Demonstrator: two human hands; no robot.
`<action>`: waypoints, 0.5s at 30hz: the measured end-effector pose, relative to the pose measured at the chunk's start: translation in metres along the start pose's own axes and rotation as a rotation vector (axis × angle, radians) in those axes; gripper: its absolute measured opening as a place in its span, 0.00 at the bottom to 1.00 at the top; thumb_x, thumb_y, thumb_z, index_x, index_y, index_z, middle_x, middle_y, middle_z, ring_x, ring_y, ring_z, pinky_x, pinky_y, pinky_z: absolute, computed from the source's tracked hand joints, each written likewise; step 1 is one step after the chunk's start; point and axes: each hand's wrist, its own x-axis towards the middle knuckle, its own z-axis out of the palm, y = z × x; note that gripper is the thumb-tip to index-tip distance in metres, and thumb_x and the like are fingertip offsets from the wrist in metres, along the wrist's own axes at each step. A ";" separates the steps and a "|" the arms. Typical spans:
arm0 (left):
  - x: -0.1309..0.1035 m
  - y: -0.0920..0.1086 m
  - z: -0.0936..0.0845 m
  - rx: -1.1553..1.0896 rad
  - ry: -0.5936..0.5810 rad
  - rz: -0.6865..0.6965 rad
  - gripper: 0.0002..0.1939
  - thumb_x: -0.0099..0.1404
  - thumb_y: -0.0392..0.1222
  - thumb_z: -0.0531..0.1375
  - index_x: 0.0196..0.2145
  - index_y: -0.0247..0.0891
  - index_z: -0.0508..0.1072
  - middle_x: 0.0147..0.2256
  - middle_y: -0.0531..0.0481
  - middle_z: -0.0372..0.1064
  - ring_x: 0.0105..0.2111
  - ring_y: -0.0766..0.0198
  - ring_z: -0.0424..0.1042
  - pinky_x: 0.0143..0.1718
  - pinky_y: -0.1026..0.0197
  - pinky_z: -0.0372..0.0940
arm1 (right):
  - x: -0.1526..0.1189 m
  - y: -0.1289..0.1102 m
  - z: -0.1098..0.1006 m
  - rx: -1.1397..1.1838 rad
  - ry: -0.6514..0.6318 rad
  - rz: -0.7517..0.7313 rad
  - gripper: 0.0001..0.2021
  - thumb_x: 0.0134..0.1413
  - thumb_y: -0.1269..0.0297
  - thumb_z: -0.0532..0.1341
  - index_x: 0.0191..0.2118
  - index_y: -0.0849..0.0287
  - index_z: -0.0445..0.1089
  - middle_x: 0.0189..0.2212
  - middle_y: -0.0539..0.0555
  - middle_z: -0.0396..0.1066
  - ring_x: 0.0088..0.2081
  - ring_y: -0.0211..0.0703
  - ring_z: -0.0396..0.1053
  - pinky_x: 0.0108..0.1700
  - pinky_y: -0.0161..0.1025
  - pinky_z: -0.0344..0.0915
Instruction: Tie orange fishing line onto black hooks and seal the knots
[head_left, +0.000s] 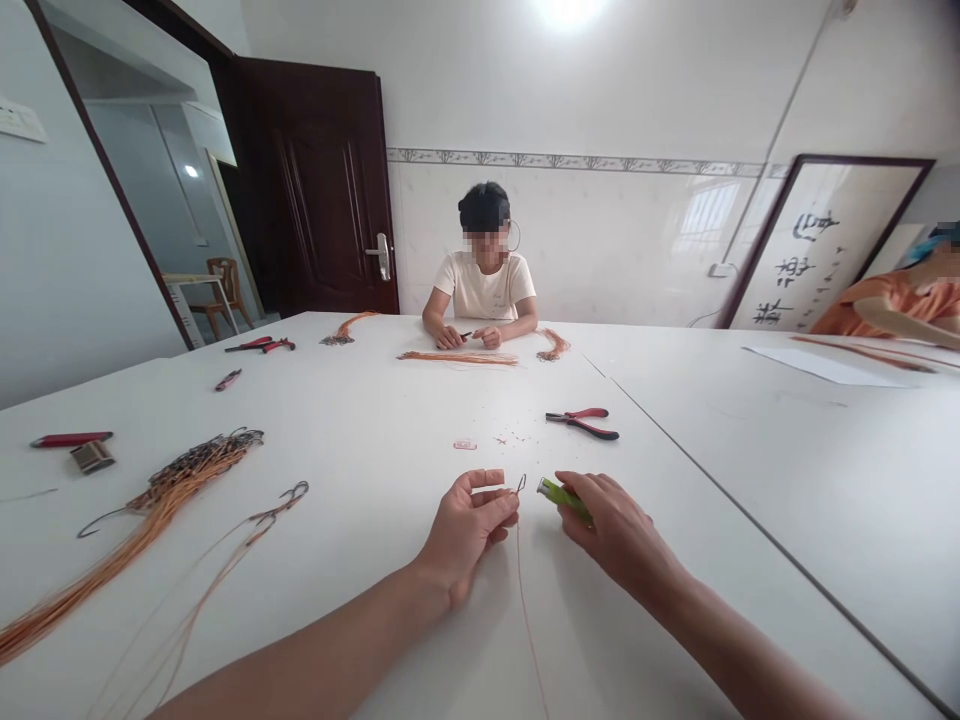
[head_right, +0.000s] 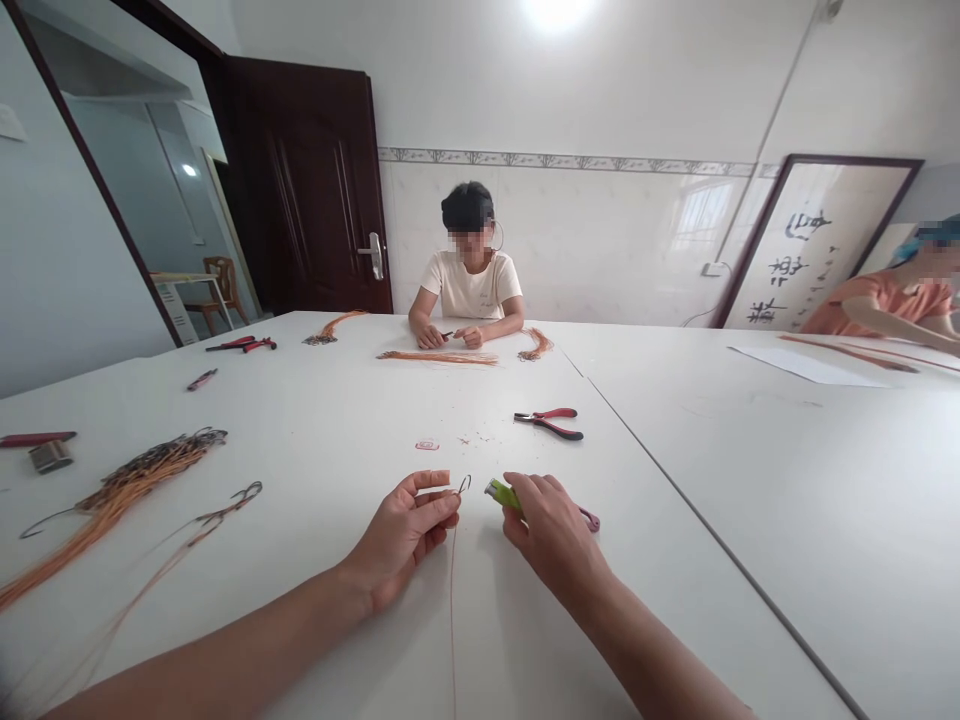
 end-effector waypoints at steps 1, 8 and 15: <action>0.000 0.000 0.000 -0.001 -0.003 0.001 0.18 0.51 0.44 0.63 0.40 0.42 0.64 0.32 0.51 0.64 0.30 0.69 0.65 0.36 0.63 0.58 | 0.001 -0.001 -0.001 0.104 0.020 0.063 0.12 0.48 0.64 0.52 0.40 0.55 0.65 0.29 0.54 0.67 0.31 0.43 0.63 0.22 0.34 0.50; -0.001 0.000 0.001 0.054 -0.027 0.016 0.15 0.51 0.41 0.62 0.38 0.40 0.64 0.30 0.52 0.64 0.30 0.69 0.64 0.34 0.63 0.57 | 0.000 -0.013 -0.007 0.593 -0.086 0.410 0.14 0.49 0.56 0.52 0.36 0.58 0.67 0.24 0.50 0.62 0.23 0.35 0.57 0.25 0.33 0.54; -0.004 0.000 0.002 0.140 -0.098 0.023 0.13 0.52 0.40 0.61 0.37 0.40 0.64 0.28 0.54 0.63 0.29 0.68 0.64 0.33 0.63 0.55 | -0.005 -0.023 -0.003 0.452 -0.018 0.378 0.13 0.48 0.54 0.54 0.36 0.55 0.67 0.18 0.46 0.55 0.20 0.32 0.50 0.22 0.30 0.50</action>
